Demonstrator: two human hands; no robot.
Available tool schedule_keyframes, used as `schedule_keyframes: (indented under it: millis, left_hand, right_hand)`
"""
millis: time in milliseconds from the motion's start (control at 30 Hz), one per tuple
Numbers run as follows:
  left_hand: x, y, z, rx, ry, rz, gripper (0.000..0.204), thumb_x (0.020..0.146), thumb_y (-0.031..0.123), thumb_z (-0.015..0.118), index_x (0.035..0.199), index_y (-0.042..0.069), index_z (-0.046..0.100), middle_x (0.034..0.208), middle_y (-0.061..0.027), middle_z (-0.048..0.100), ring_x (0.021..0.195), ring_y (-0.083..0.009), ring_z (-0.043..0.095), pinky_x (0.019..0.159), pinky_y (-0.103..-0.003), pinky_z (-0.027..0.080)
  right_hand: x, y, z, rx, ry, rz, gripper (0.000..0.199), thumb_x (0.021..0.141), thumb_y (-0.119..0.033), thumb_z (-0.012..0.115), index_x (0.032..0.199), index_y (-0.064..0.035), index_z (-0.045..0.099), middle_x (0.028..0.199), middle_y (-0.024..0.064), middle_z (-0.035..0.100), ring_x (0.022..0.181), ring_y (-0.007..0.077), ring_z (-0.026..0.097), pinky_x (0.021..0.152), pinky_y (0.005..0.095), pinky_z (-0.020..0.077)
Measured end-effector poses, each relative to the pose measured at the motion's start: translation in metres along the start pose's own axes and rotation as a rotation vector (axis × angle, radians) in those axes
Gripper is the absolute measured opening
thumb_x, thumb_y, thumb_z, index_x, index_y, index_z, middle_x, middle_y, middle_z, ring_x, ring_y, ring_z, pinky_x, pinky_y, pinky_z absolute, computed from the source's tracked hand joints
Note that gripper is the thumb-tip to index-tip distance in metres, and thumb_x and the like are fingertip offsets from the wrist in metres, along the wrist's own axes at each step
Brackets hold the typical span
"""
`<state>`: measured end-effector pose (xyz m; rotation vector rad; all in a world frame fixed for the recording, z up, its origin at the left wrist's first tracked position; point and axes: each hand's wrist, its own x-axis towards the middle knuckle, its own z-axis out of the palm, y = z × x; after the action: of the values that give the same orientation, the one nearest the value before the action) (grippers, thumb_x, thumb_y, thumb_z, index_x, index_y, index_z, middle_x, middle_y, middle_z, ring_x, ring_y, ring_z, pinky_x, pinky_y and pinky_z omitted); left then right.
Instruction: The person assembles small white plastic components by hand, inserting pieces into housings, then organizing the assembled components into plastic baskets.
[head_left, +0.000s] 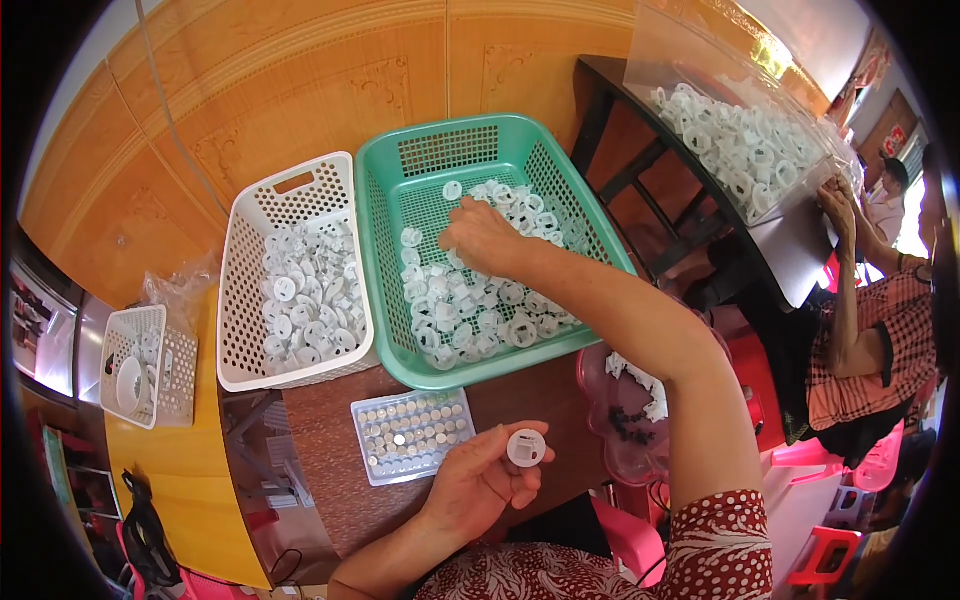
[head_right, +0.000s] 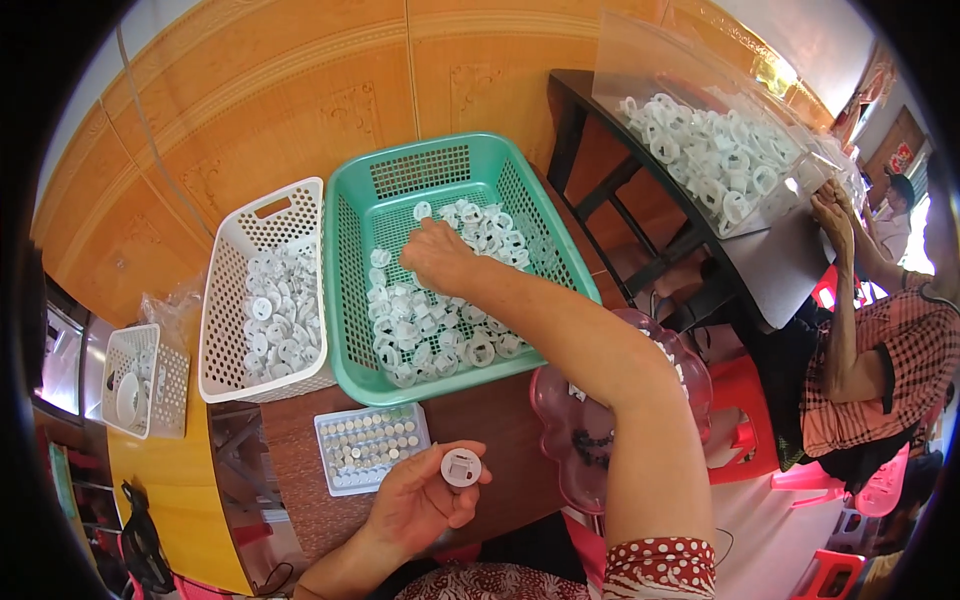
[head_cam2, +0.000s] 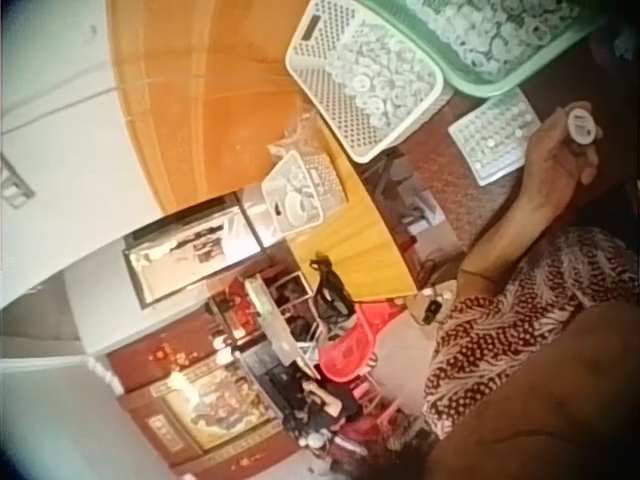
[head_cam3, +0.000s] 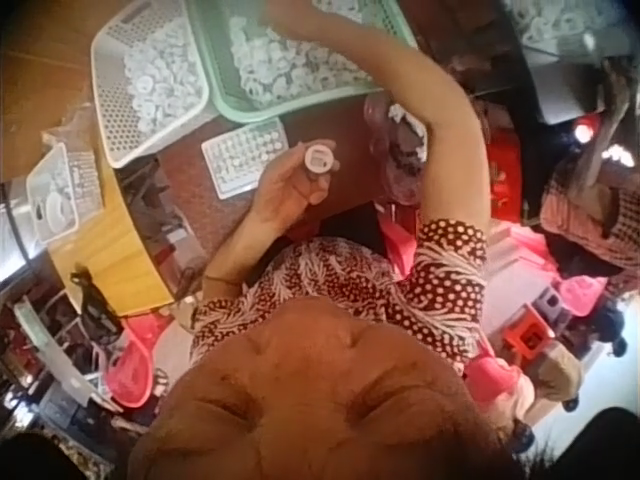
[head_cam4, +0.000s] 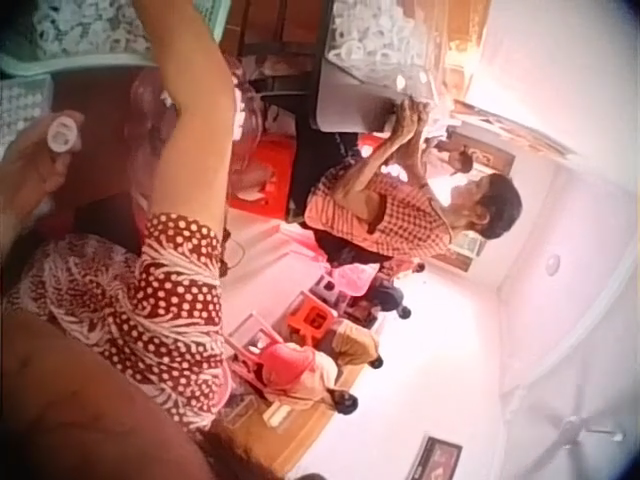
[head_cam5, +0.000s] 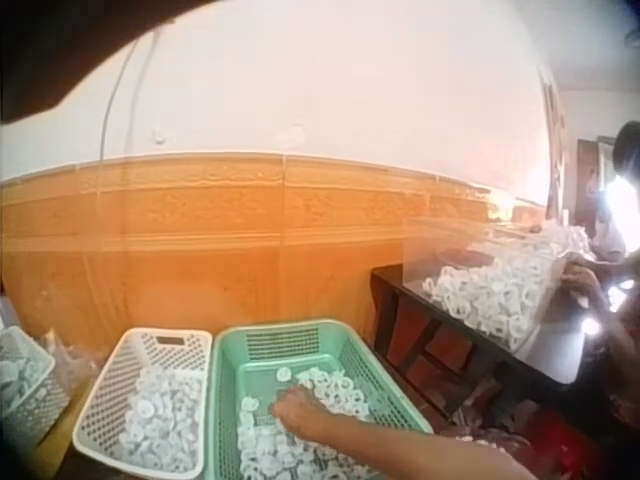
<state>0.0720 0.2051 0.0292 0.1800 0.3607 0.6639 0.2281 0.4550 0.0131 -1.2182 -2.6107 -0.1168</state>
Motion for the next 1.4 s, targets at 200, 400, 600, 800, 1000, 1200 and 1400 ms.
schedule_keyframes:
  millis: [200,400,600,800,1000,1200,1400]
  left_hand:
    - [0.0,0.003,-0.005,-0.003,0.002,0.019,0.043,0.098,0.03,0.039,0.122,-0.004,0.048,0.1,-0.0162,0.062,0.071,-0.0161,0.061,0.051,-0.027,0.044]
    - [-0.002,0.002,-0.007,0.019,0.008,0.021,0.044,0.097,0.032,0.04,0.122,-0.004,0.049,0.099,-0.0158,0.062,0.071,-0.0159,0.061,0.05,-0.027,0.043]
    - [0.0,-0.001,-0.01,0.018,0.036,0.033,0.045,0.097,0.033,0.041,0.121,-0.004,0.049,0.097,-0.0153,0.062,0.07,-0.0164,0.061,0.05,-0.027,0.043]
    - [0.008,-0.002,-0.012,0.01,0.071,0.043,0.044,0.097,0.033,0.042,0.12,-0.004,0.05,0.096,-0.0158,0.063,0.07,-0.0176,0.062,0.051,-0.028,0.044]
    - [0.01,0.001,-0.011,0.055,0.104,0.073,0.045,0.096,0.033,0.042,0.12,-0.004,0.05,0.097,-0.0161,0.063,0.07,-0.0181,0.062,0.051,-0.028,0.044]
    - [0.006,-0.001,-0.011,0.063,0.117,0.079,0.045,0.096,0.034,0.042,0.119,-0.004,0.05,0.098,-0.0178,0.063,0.073,-0.0194,0.063,0.052,-0.029,0.045]
    - [0.006,-0.002,-0.014,0.049,0.113,0.059,0.046,0.096,0.035,0.042,0.121,-0.004,0.048,0.099,-0.018,0.062,0.074,-0.0196,0.063,0.052,-0.029,0.045]
  right_hand:
    - [0.001,0.014,0.02,0.021,0.074,-0.042,0.007,0.062,-0.002,0.059,0.062,-0.007,0.064,0.066,0.0143,0.06,0.074,0.0341,0.058,0.066,0.0443,0.0466]
    - [-0.037,0.006,-0.038,0.43,0.039,0.237,0.012,0.067,-0.013,0.067,0.074,-0.0031,0.067,0.067,0.0118,0.065,0.062,0.0263,0.063,0.06,0.0352,0.0473]
    - [-0.075,-0.019,-0.075,0.639,-0.018,0.399,0.014,0.067,-0.007,0.068,0.08,-0.0004,0.068,0.067,0.0074,0.066,0.064,0.0132,0.061,0.063,0.0281,0.0478]
    - [-0.104,-0.038,-0.095,0.851,-0.045,0.442,0.012,0.072,-0.003,0.067,0.082,0.0023,0.067,0.069,0.0013,0.065,0.066,0.0052,0.056,0.062,0.0226,0.0459]
    - [-0.12,-0.074,-0.134,0.928,-0.148,0.459,0.011,0.074,-0.004,0.066,0.084,0.0005,0.068,0.074,0.0055,0.066,0.072,0.0083,0.058,0.067,0.0246,0.0462]
    - [-0.141,-0.098,-0.147,0.975,-0.226,0.407,0.012,0.073,-0.001,0.067,0.085,-0.0016,0.066,0.076,0.005,0.061,0.074,0.0132,0.058,0.066,0.0271,0.0454]
    - [-0.146,-0.102,-0.141,0.95,-0.229,0.341,0.01,0.074,-0.002,0.067,0.084,-0.0018,0.066,0.074,0.006,0.06,0.071,0.0154,0.057,0.063,0.0281,0.0443]
